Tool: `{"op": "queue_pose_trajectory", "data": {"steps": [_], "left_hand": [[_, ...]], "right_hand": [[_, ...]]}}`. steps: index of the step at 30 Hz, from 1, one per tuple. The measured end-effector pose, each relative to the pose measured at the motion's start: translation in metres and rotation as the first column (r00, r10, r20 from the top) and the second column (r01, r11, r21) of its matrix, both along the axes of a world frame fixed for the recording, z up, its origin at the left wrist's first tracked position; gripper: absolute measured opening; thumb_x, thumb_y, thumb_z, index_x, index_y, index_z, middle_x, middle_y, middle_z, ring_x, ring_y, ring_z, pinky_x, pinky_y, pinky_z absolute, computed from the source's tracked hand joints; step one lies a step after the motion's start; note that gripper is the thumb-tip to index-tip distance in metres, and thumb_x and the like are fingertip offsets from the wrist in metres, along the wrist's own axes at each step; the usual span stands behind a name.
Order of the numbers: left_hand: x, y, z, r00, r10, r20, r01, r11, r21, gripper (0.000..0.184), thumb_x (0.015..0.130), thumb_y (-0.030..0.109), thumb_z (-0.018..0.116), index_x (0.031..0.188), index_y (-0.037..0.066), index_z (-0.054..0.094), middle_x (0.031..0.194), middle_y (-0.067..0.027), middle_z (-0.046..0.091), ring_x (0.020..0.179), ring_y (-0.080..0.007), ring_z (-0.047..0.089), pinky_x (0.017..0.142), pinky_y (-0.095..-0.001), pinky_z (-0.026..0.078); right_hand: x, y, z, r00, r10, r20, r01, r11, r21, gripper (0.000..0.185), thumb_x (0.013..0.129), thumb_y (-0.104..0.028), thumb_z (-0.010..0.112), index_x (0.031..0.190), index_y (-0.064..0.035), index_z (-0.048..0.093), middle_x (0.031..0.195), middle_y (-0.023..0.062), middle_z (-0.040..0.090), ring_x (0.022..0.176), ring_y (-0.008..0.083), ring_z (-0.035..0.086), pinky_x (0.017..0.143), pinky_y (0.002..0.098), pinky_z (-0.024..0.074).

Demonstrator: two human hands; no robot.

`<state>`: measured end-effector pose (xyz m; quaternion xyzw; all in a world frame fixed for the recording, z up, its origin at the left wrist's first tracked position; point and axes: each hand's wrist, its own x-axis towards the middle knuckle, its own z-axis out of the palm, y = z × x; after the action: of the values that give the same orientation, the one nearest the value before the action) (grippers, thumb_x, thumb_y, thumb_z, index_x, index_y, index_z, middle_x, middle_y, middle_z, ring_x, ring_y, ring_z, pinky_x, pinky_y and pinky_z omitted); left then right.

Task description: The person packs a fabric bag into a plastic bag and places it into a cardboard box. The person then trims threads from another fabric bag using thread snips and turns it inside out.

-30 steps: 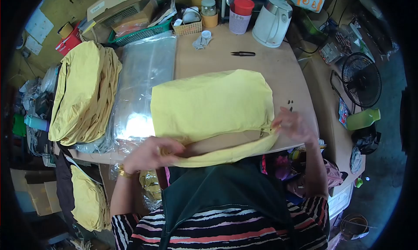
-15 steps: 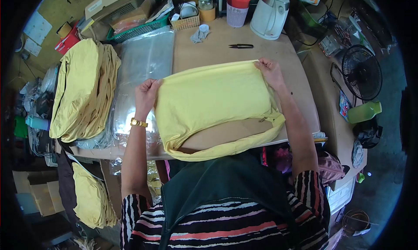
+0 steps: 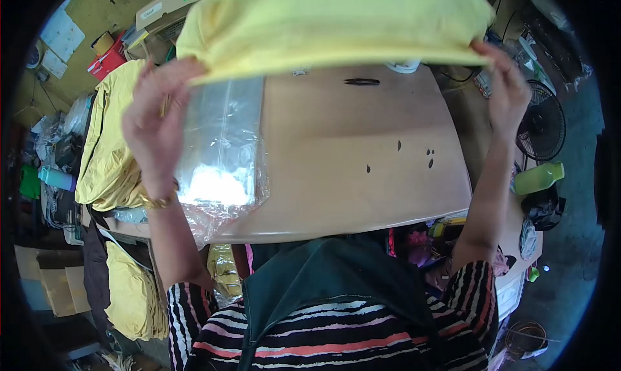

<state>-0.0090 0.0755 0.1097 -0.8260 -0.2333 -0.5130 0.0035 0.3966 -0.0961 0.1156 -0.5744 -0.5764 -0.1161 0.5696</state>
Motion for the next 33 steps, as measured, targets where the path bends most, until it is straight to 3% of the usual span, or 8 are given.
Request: {"op": "queue_pose_trajectory", "data": {"steps": [3,4,7,12,17,21,32,33], "left_hand": [[-0.004,-0.019,-0.058,0.99,0.02,-0.142,-0.015,0.999,0.036,0.018,0.08,0.001,0.068,0.091,0.014,0.071,0.094,-0.0007,0.072,0.1,-0.0201,0.067,0.106,-0.0451,0.035],[-0.008,-0.029,-0.082,0.974,0.021,-0.224,-0.037,0.997,-0.066,0.018,0.078,0.0,0.068,0.09,0.014,0.071,0.094,-0.0011,0.072,0.1,-0.0206,0.066,0.105,-0.0456,0.036],[-0.034,-0.047,-0.167,0.85,-0.12,-0.513,-0.127,0.898,-0.42,0.018,0.074,0.001,0.071,0.089,0.012,0.069,0.091,-0.0035,0.071,0.094,-0.0245,0.066,0.096,-0.0438,0.043],[-0.031,-0.068,-0.165,0.972,0.017,-0.233,-0.147,0.821,-0.552,0.029,0.068,0.0,0.075,0.094,0.005,0.062,0.091,-0.0116,0.063,0.087,-0.0307,0.06,0.077,-0.0386,0.048],[-0.019,-0.053,-0.171,0.973,-0.144,-0.18,0.029,0.851,-0.524,0.031,0.067,-0.001,0.074,0.095,0.003,0.062,0.094,-0.0138,0.061,0.09,-0.0316,0.059,0.079,-0.0381,0.047],[-0.025,-0.046,-0.178,0.987,-0.154,-0.048,0.1,0.82,-0.563,0.025,0.071,-0.003,0.073,0.094,0.001,0.064,0.089,-0.0109,0.063,0.082,-0.0236,0.06,0.073,-0.033,0.049],[-0.018,-0.054,-0.183,0.985,-0.173,0.011,0.141,0.761,-0.633,0.03,0.073,-0.003,0.07,0.1,0.007,0.067,0.097,-0.0099,0.062,0.088,-0.0248,0.06,0.077,-0.0335,0.049],[-0.017,-0.05,-0.184,0.983,-0.179,-0.049,0.127,0.842,-0.524,0.027,0.074,-0.002,0.07,0.099,0.006,0.066,0.097,-0.0095,0.061,0.088,-0.0245,0.06,0.078,-0.0339,0.049]], "right_hand": [[0.007,-0.033,-0.076,0.994,-0.065,0.083,0.079,0.98,-0.184,0.014,0.089,0.0,0.059,0.098,0.0001,0.07,0.099,0.0062,0.07,0.088,0.0119,0.062,0.079,0.0278,0.0498],[0.018,-0.043,-0.125,0.993,0.087,0.083,-0.073,0.985,-0.157,0.011,0.087,-0.001,0.06,0.094,0.0009,0.069,0.095,0.0096,0.07,0.086,0.0164,0.064,0.077,0.0297,0.0502],[-0.025,-0.077,-0.174,0.999,0.011,-0.051,-0.039,0.812,-0.582,0.011,0.081,0.001,0.066,0.091,-0.0004,0.067,0.096,0.0146,0.069,0.089,0.0278,0.067,0.079,0.0339,0.0515],[-0.035,-0.098,-0.205,0.944,-0.236,-0.229,0.095,0.862,-0.498,0.017,0.074,0.005,0.071,0.088,-0.0014,0.066,0.091,0.0119,0.068,0.087,0.0284,0.066,0.079,0.0342,0.0515],[-0.039,-0.08,-0.2,0.994,-0.102,-0.044,0.079,0.925,-0.372,0.021,0.07,0.005,0.071,0.088,-0.0026,0.063,0.092,0.0115,0.063,0.09,0.0291,0.063,0.082,0.036,0.0503],[-0.045,-0.072,-0.173,0.98,0.043,0.194,0.07,0.839,-0.54,0.037,0.066,0.009,0.067,0.1,-0.0043,0.059,0.112,0.0155,0.056,0.11,0.0362,0.054,0.093,0.0405,0.0464],[-0.041,-0.063,-0.208,0.983,-0.045,0.178,0.11,0.921,-0.373,0.028,0.07,0.013,0.063,0.091,-0.0046,0.058,0.112,0.0155,0.056,0.104,0.0333,0.057,0.087,0.0402,0.0479],[-0.041,-0.061,-0.205,0.983,-0.047,0.18,0.112,0.922,-0.371,0.028,0.07,0.013,0.063,0.091,-0.0046,0.058,0.112,0.0155,0.056,0.104,0.0333,0.057,0.087,0.0402,0.0479]]}}
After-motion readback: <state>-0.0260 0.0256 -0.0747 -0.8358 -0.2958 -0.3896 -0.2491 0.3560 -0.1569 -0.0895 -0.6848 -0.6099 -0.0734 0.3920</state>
